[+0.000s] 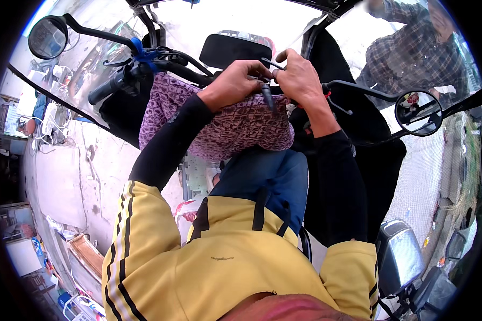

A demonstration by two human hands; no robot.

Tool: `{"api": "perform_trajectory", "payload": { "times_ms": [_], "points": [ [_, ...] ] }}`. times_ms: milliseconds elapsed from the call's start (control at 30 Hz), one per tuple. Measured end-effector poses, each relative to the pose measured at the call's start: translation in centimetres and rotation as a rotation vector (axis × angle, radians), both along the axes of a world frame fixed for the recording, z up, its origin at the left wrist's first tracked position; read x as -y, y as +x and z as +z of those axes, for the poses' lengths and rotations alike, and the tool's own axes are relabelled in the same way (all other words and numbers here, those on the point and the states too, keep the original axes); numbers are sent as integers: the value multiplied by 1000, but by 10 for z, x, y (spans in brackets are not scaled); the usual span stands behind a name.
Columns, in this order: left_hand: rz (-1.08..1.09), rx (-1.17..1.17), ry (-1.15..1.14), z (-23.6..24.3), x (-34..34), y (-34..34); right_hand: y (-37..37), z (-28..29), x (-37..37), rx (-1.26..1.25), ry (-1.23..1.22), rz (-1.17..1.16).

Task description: The person sits on a motorcycle and repeatedly manipulates the handlebar controls and wiring, removing a cloth and red ties, then adjusting cables and levers. The person remains seated throughout, handling the handlebar assembly and associated components.

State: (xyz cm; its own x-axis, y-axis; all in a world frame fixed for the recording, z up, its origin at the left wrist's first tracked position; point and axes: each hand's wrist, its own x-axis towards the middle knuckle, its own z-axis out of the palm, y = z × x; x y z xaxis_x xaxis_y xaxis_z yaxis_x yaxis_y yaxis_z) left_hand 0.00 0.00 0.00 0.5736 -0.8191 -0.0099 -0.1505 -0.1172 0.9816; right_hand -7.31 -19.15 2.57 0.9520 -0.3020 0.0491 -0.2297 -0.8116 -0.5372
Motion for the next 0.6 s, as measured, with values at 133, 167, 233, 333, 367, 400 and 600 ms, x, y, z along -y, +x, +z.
{"api": "perform_trajectory", "payload": {
  "times_ms": [133, 167, 233, 333, 367, 400, 600],
  "points": [
    [110, 288, 50, -1, -4, 11, 7, 2, -9, 58, -1, -21],
    [160, 374, 52, -3, -8, 16, 10, 3, -14, 72, -1, -28],
    [300, 675, 95, -6, -9, 12, 8, 5, -17, 92, 2, -19],
    [269, 533, 238, 0, -6, 8, 8, 6, -15, 57, 30, -23],
    [226, 471, 179, -1, -5, 8, 8, 6, -13, 51, 32, -31],
    [184, 410, 125, -3, -5, 8, 8, 5, -13, 46, 39, -37],
    [100, 476, 115, -2, 2, 9, 7, 6, -11, 69, 33, -20]
  ]
}}
